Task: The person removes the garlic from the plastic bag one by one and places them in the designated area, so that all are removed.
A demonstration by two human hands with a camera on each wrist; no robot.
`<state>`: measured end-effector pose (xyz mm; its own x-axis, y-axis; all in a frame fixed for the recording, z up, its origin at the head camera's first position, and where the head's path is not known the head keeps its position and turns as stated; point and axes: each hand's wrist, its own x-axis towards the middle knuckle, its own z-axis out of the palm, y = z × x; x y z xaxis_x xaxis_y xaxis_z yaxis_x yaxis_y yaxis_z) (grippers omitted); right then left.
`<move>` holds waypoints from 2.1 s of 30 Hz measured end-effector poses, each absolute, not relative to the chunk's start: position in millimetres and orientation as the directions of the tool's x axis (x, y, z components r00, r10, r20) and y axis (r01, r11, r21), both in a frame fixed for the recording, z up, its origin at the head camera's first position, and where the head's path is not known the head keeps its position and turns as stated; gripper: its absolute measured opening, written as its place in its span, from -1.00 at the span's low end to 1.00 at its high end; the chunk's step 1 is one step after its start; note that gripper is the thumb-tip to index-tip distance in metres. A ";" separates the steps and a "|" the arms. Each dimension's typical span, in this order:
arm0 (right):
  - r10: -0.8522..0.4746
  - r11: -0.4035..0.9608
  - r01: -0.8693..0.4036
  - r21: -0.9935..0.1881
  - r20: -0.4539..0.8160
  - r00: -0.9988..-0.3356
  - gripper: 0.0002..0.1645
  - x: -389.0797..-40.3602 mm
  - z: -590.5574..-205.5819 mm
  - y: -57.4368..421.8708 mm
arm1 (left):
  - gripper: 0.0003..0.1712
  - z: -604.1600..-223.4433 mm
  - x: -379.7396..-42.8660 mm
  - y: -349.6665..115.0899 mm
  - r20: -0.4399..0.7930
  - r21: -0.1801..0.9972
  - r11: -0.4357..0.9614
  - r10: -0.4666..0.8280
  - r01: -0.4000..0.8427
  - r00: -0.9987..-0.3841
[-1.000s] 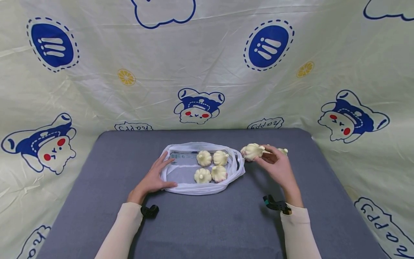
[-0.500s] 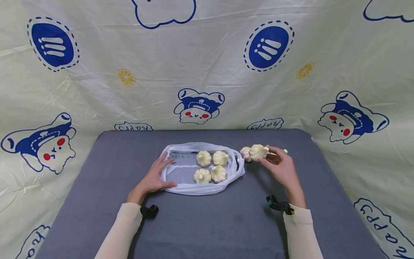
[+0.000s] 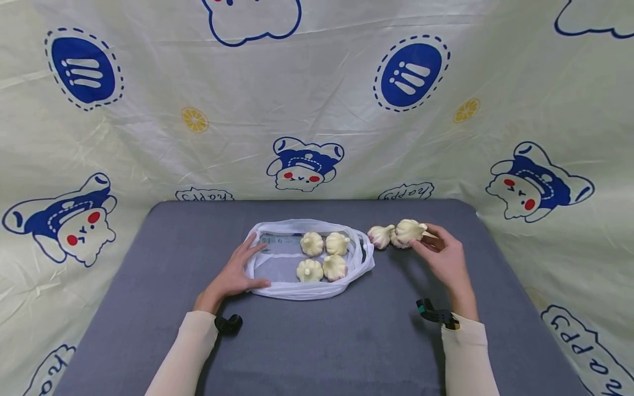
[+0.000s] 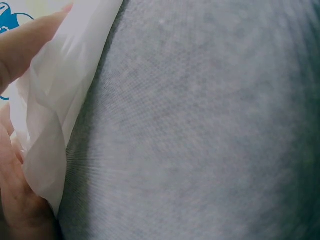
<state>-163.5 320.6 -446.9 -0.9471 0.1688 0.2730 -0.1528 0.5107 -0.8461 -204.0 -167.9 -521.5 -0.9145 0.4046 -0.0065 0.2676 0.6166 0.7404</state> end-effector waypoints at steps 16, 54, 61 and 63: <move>0.312 0.520 -0.084 -0.850 0.281 -0.908 -0.37 -162.8 -445.7 341.3 | 0.11 -520.0 -202.8 -166.9 0.006 0.743 0.609 0.409 0.277 -0.913; 0.588 0.454 0.258 -0.853 0.069 -0.806 -0.27 -171.8 -465.3 408.7 | 0.16 -518.5 -203.7 -166.6 0.012 0.745 0.605 0.411 0.282 -0.912; 0.567 0.481 0.266 -0.835 0.065 -0.821 -0.26 -176.8 -476.3 416.5 | 0.17 -518.6 -203.7 -167.5 0.010 0.741 0.608 0.412 0.283 -0.911; 0.558 0.491 0.269 -0.829 0.062 -0.827 -0.26 -178.1 -479.4 418.4 | 0.17 -518.7 -203.9 -167.7 0.010 0.741 0.608 0.413 0.284 -0.911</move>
<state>-178.1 418.4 -479.4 -0.8275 0.5580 0.0624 0.2687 0.4912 -0.8286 -203.9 -167.7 -518.7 -0.9106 0.4131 0.0104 0.2844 0.6084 0.7409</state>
